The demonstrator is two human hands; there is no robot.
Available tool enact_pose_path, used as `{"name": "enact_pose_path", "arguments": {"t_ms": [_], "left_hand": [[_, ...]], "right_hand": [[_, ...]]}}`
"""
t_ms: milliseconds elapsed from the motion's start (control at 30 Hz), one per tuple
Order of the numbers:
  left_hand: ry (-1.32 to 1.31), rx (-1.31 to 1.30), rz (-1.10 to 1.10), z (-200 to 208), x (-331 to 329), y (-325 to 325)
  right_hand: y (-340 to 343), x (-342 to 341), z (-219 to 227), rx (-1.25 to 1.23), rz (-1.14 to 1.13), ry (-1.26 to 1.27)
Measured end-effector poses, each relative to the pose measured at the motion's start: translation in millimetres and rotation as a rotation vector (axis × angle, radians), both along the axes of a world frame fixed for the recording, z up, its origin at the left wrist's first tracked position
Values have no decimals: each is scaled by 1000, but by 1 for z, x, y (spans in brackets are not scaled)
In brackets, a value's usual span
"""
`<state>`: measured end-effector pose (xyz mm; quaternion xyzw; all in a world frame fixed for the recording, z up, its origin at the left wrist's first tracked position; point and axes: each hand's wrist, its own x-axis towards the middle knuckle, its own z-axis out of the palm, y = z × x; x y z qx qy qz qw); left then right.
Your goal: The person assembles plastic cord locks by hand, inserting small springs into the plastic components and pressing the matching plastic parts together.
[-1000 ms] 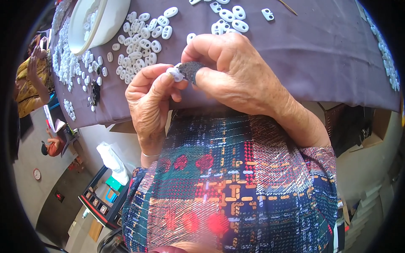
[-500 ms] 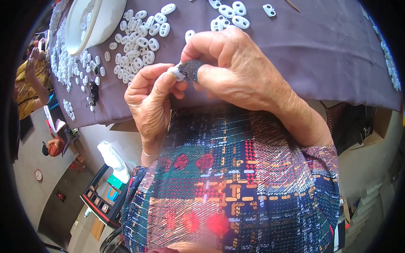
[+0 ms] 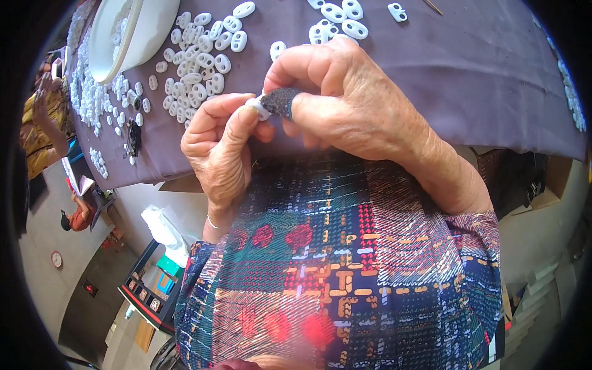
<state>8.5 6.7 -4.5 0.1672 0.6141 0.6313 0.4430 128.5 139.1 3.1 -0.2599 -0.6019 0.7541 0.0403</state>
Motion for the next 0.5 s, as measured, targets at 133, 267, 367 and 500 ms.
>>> {"name": "enact_pose_path", "arguments": {"t_ms": [133,267,367,500], "left_hand": [[-13,3,0,-1,-1,2],[-18,17,1,0,-2,5],[15,10,-2,2,-1,5],[23,-8,-6,0,-1,5]], "right_hand": [[2,-2,-1,-23,4,4],[5,-4,0,-39,3,-19],[7,-6,1,-43,31,-25],[7,-5,0,-32,31,-35]]}}
